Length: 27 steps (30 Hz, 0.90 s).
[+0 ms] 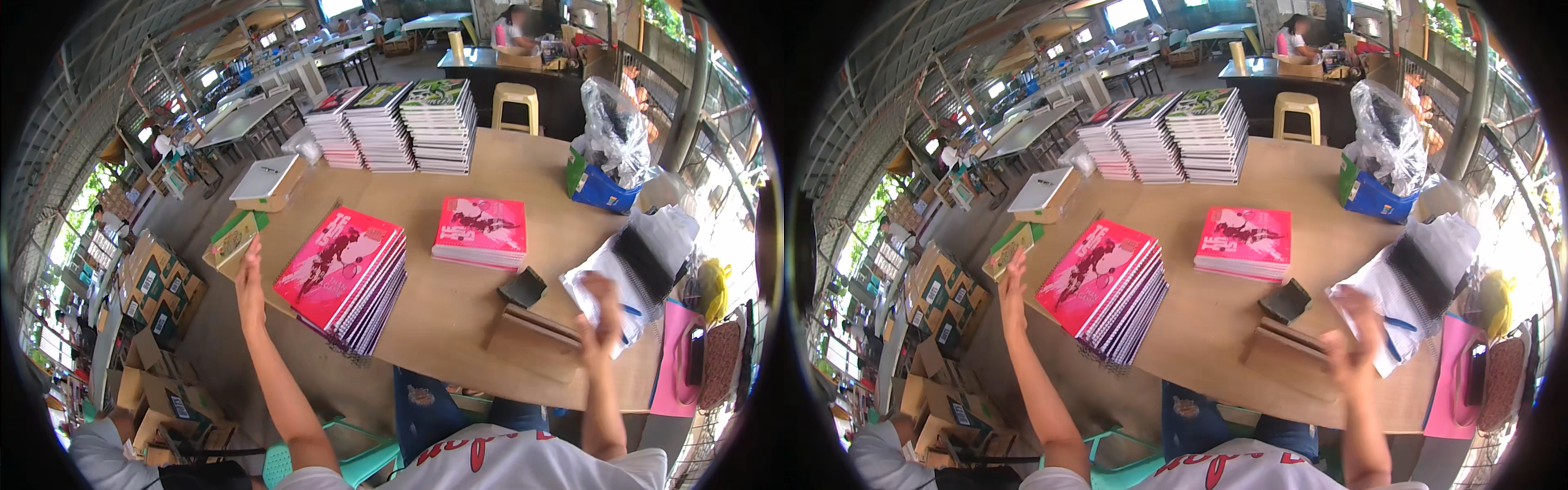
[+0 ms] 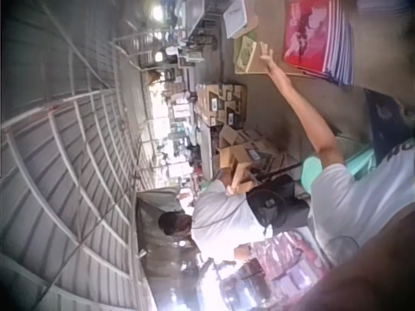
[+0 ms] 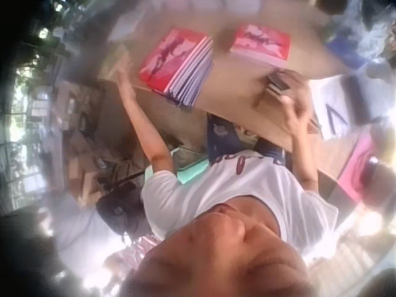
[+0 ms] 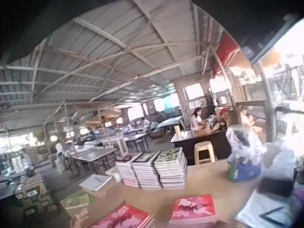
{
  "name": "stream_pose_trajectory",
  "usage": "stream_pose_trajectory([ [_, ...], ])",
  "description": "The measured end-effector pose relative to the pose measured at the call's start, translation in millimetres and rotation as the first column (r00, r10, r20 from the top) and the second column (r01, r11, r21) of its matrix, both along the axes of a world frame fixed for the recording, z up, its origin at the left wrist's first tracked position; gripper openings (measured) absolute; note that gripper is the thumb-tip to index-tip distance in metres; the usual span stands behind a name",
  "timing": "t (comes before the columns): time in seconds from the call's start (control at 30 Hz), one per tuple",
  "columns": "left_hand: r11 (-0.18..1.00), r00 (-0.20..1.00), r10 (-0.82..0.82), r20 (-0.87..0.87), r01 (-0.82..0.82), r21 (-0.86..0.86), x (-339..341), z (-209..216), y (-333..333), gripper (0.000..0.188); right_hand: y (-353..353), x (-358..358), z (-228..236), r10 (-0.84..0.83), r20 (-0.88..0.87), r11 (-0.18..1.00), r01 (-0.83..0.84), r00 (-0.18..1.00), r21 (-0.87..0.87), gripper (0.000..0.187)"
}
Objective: The person assembles notebooks by manually inserting a wire coil into the perforated edges of a stack of papers and covers, using a small block to help align the holes.
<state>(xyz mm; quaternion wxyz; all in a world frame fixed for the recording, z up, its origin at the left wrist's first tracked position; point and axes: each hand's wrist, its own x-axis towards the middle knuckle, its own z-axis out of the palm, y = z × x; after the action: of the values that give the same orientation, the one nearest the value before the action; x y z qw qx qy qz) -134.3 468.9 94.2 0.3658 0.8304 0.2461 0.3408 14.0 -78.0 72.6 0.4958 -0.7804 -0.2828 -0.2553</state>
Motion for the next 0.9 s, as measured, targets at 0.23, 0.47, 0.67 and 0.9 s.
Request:
stream_pose_trajectory([
  [0.23, 0.861, 0.842, -0.175, 0.511, 0.382, -0.335, 14.0, -67.7, -23.3, 0.076, 313.7, 62.0, -37.5, 0.354, -0.3, 0.838, -0.158, 0.886, 0.522, 0.056],
  [0.47, 0.919, 0.707, 0.16, 0.689, 0.147, -0.365, 10.5, -83.9, -12.7, 0.068, 367.9, 41.2, -26.5, 0.321, -0.587, 0.897, -0.04, 0.743, 0.44, 0.049],
  [0.67, 0.969, 0.541, 0.246, 0.804, -0.126, -0.211, 1.9, -64.7, -45.0, 0.07, 330.5, 28.9, -29.8, 0.335, -0.277, 0.879, -0.193, 0.9, 0.435, 0.051],
  [0.9, 0.725, 0.713, -0.655, 0.252, 0.498, 0.476, 52.6, 12.9, -271.4, 0.026, 42.9, -31.4, 5.0, 0.095, -0.036, 0.903, -0.101, 0.995, -0.417, 0.041],
])
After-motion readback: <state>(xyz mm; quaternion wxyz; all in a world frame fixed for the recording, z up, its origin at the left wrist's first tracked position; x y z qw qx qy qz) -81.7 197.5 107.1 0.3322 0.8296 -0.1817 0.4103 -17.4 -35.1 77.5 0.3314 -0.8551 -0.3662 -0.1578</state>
